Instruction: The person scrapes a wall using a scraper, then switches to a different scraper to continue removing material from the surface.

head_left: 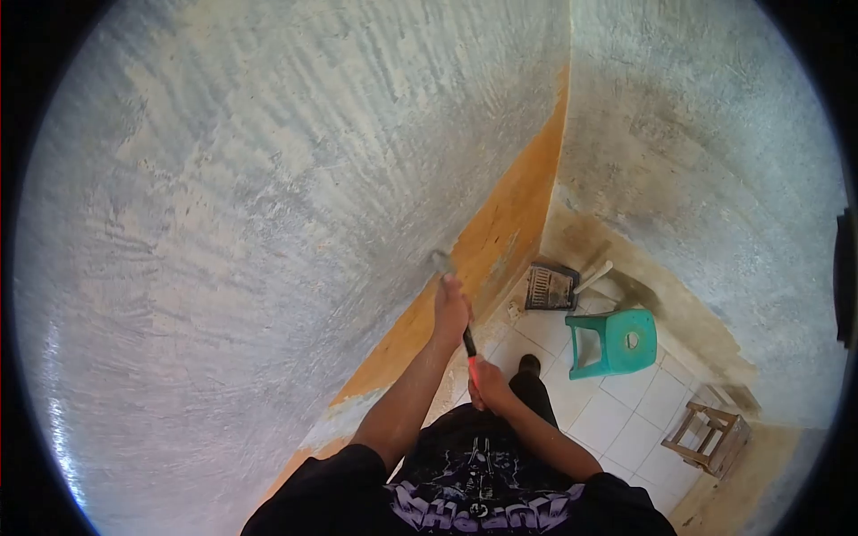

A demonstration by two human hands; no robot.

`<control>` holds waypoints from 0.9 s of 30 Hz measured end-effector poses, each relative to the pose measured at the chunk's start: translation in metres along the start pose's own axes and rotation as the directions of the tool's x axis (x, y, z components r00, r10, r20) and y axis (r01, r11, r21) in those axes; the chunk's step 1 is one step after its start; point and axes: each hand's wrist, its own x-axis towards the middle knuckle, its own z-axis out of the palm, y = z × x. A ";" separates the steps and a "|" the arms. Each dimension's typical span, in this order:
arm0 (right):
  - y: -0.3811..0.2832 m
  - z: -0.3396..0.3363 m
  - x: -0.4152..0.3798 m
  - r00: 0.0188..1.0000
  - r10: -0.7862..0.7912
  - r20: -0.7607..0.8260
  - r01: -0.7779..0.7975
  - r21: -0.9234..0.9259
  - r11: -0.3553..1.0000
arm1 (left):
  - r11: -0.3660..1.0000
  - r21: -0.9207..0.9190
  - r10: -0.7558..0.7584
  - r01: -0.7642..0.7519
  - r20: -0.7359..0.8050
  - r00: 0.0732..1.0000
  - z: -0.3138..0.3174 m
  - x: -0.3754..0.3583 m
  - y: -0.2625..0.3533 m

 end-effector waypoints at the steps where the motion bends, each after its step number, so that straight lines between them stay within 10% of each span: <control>1: -0.008 -0.001 0.003 1.000 0.006 -0.002 -0.006 0.054 0.999 | 0.999 0.034 0.030 -0.030 0.013 0.999 0.012 0.016 0.002; 18: -0.079 -0.026 0.027 0.997 -0.072 -0.007 0.072 0.186 0.980 | 0.994 0.104 0.035 -0.046 0.109 0.993 0.070 0.055 0.046; 27: -0.014 0.002 -0.004 0.993 -0.120 0.019 0.117 0.136 0.984 | 0.997 -0.058 -0.055 0.058 0.056 0.997 -0.003 0.001 0.007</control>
